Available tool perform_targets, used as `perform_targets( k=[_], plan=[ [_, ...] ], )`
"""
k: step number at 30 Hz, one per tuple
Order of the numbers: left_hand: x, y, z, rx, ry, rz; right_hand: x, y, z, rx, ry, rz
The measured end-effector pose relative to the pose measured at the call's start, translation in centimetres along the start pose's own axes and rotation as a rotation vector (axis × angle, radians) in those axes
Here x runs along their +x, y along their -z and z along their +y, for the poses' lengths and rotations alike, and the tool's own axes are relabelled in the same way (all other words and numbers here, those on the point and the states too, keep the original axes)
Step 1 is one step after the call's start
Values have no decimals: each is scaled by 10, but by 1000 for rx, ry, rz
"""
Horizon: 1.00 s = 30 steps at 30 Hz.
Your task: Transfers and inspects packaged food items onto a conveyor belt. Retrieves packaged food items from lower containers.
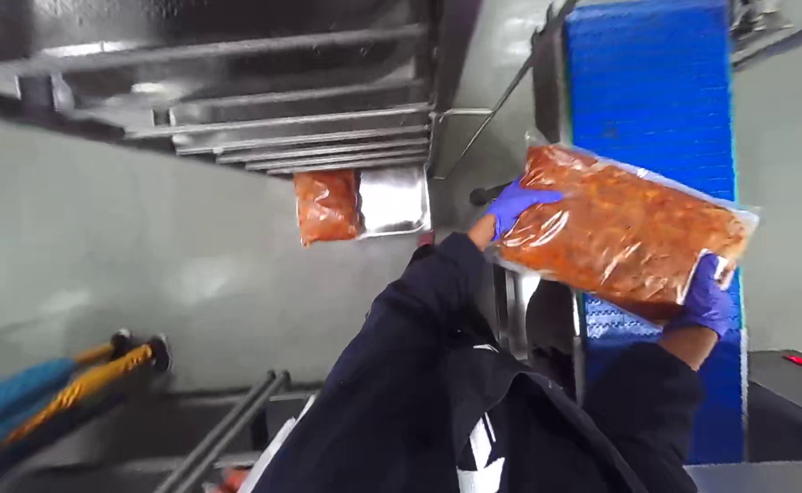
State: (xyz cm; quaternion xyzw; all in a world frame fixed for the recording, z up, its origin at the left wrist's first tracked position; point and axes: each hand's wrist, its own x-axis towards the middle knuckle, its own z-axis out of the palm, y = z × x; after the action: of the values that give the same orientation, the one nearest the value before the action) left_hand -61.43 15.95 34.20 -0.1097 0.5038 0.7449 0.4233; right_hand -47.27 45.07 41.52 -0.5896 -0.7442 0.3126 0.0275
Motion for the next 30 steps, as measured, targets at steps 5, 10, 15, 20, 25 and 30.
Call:
perform_targets(
  k=[5, 10, 15, 20, 25, 30],
  plan=[
    [-50, 33, -11, -129, -14, 51, -40, -9, -35, 41, 119, -3],
    [-137, 92, -81, -534, 43, 261, -105, -57, -55, -234, 208, -198],
    [-215, 178, -177, -739, 67, 586, -168, -200, -31, -486, 306, -556],
    [-214, 252, -244, -857, -19, 959, -200, -394, -7, -731, 403, -850],
    [-147, 306, -273, -930, -158, 1162, -198, -550, -18, -820, 624, -990],
    [-67, 342, -266, -968, -274, 1235, -183, -633, -47, -697, 853, -982]
  ],
)
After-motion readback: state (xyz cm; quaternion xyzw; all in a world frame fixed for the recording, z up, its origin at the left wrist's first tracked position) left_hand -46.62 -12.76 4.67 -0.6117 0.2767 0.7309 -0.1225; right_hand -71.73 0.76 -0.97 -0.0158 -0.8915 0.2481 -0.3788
